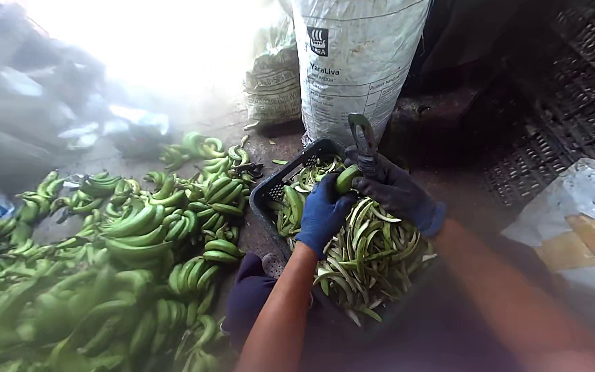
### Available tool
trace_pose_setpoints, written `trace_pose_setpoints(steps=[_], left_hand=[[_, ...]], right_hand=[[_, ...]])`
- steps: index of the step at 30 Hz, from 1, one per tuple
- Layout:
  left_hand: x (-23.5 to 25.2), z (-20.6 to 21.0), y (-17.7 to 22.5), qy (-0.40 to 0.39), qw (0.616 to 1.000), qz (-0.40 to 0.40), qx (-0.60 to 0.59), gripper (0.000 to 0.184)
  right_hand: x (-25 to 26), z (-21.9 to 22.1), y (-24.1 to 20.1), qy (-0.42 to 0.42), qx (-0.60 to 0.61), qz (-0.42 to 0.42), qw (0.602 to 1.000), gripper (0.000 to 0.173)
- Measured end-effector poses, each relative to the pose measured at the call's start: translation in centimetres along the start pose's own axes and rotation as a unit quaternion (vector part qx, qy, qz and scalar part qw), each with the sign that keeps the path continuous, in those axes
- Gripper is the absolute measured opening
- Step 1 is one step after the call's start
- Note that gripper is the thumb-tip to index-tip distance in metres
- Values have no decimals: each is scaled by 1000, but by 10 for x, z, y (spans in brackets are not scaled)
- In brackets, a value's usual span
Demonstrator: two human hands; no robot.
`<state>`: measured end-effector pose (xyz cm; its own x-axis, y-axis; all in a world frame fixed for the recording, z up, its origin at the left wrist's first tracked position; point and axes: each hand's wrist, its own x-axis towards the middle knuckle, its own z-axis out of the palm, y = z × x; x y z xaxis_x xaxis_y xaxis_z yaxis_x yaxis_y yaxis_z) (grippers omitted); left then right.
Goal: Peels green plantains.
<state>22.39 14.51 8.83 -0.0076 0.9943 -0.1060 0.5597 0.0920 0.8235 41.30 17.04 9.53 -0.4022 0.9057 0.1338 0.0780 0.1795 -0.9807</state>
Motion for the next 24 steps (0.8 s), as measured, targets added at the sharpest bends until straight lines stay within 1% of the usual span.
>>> trace_pose_setpoints(steps=[3,5,7,8,10,11,12,13,14,15,16,17,18,20,21,22,23,24], left_hand=[[-6,-12,-3,70,989,-21,-125,52],[-11,-19,-5,88,969,-28,-228,56],[-14,-24,-5,103,956,-17,-274,57],[-15,-25,-5,110,957,-6,-270,58],[-18,-26,-7,121,961,19,-248,60],[-19,-24,-8,127,961,41,-243,61],[-21,-23,-8,128,959,66,-243,61],[-23,-23,-7,125,956,96,-246,61],[-24,-24,-6,117,953,123,-253,60],[-23,-28,-5,96,947,137,-274,59],[-22,-32,-5,71,942,133,-300,59],[-21,-37,-5,48,935,117,-331,56],[-20,-41,-6,34,931,92,-352,52],[-21,-49,-6,32,936,34,-349,53],[-21,-51,-6,45,940,15,-338,53],[-21,-52,-5,60,944,5,-324,53],[-20,-51,-5,77,948,6,-308,53],[-20,-49,-4,91,952,10,-292,52]], right_hand=[[-6,8,-7,27,-35,57,997,47],[-8,14,-6,12,-19,124,992,45],[-9,19,-2,-14,-11,186,982,39],[-10,20,-1,-13,-8,179,984,36],[-13,22,-4,0,30,103,994,34],[-14,22,-5,-3,44,90,995,32],[-15,22,-6,-19,32,129,991,31],[-14,22,-3,-53,-11,212,976,31],[-11,23,2,-91,-63,291,950,34],[-9,25,8,-122,-102,340,927,37],[-7,24,12,-138,-111,347,921,41],[-8,21,15,-139,-100,321,931,48],[-9,17,17,-131,-83,266,951,52],[-11,10,18,-103,-80,119,984,56],[-12,9,16,-89,-93,55,990,57],[-12,7,13,-93,-121,-8,988,57],[-11,6,11,-100,-160,-74,979,56],[-11,6,11,-101,-213,-120,964,56]])
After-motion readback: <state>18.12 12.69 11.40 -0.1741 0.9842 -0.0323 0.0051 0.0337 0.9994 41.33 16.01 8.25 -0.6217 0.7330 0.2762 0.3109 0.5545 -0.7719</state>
